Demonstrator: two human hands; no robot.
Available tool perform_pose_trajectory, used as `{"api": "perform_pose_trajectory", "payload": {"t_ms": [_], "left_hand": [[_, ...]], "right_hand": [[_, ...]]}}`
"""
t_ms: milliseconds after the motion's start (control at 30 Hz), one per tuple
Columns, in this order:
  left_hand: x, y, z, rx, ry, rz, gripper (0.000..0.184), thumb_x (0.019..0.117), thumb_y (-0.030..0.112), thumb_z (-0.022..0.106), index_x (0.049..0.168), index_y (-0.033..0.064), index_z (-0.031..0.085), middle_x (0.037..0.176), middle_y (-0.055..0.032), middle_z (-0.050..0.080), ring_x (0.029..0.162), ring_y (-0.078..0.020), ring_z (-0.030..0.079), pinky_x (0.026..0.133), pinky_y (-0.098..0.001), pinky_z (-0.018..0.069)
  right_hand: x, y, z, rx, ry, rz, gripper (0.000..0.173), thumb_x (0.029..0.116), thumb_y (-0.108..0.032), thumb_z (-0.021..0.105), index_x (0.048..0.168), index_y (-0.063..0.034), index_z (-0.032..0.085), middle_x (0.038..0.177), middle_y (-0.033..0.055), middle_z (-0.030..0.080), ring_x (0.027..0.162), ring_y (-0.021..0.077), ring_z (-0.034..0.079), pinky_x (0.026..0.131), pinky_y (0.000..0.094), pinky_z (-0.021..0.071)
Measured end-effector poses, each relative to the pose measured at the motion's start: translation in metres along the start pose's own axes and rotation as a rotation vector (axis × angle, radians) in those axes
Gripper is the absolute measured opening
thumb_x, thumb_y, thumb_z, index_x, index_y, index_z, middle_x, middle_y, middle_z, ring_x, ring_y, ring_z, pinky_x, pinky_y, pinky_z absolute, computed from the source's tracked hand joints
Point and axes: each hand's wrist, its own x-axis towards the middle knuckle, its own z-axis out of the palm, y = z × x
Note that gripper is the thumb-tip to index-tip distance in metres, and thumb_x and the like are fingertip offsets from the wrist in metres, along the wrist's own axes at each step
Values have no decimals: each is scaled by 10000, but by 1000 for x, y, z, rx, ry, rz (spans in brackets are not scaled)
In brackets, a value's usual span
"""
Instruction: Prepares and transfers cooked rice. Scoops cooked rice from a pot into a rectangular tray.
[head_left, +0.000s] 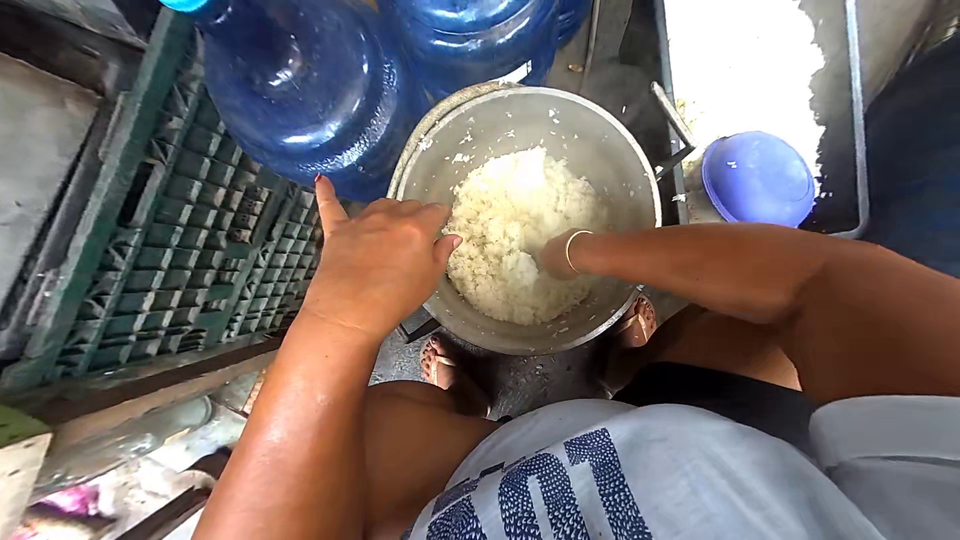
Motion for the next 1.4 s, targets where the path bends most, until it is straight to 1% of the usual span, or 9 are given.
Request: {"api": "perform_pose_trajectory", "payload": {"t_ms": [67,233,367,500,633,733,867,1200,1400], "left_hand": [[2,4,0,1,-6,10,398,1064,409,529,1335,154,671,1251,-134,705,1254,-393,620,1122,-831,120],[16,15,-1,6,-44,9,402,1066,426,524,1342,171,668,1265,-117,705,1266,-386,614,1130,-825,120],[25,19,0,-17,-50,34,400,1063,420,535,1335,160,671,1268,-138,701,1267,-401,611,1118,-834,123],[20,16,5,-16,-46,27,396,1064,408,534,1337,156,669,1264,-141,701,1263,-403,612,1121,-834,124],[12,5,11,-14,-29,11,370,1068,383,531,1329,166,677,1250,-130,710,1246,-394,627,1109,-844,146],[4,-6,14,-46,-55,-21,379,1066,386,542,1346,168,673,1281,-126,699,1259,-399,616,1110,-841,149],[-7,-19,16,-56,-74,-46,373,1066,402,539,1332,180,677,1275,-128,700,1241,-405,625,1101,-847,163],[-15,-15,6,-60,-27,-42,375,1065,382,547,1335,154,675,1281,-137,696,1239,-415,624,1105,-842,163],[-9,-9,5,-51,-13,-24,374,1066,379,545,1328,149,681,1271,-145,699,1236,-414,627,1111,-837,161]], "right_hand": [[-5,-3,6,-22,-36,-58,308,1035,-120,566,1277,56,639,1221,281,666,1163,456,647,945,664,494],[-19,-12,27,-28,-16,-236,262,1032,-120,564,1235,-7,686,1160,235,692,1107,429,671,910,654,522],[-13,5,17,105,137,-306,291,1071,-149,529,1119,87,693,1108,293,682,1099,478,651,928,678,483],[-20,32,-33,143,247,-112,278,1053,-117,536,1196,98,640,1163,309,660,1142,482,640,951,680,486],[-11,66,-63,213,201,113,255,1011,-73,549,1162,117,628,1133,300,651,1029,435,662,840,625,521],[-11,71,-62,131,267,257,237,1019,-72,534,1122,90,672,1197,308,656,1161,473,635,903,689,490],[-3,56,-54,-18,440,264,205,1005,-81,524,1002,37,692,1045,266,689,1024,471,673,739,658,524],[2,-19,-48,-200,218,75,191,1002,-17,524,1015,38,705,1050,247,689,1009,440,679,743,608,535],[-5,-15,-39,-167,180,-19,188,1010,-53,531,1046,19,701,1054,232,692,1011,429,683,753,615,533]]}}
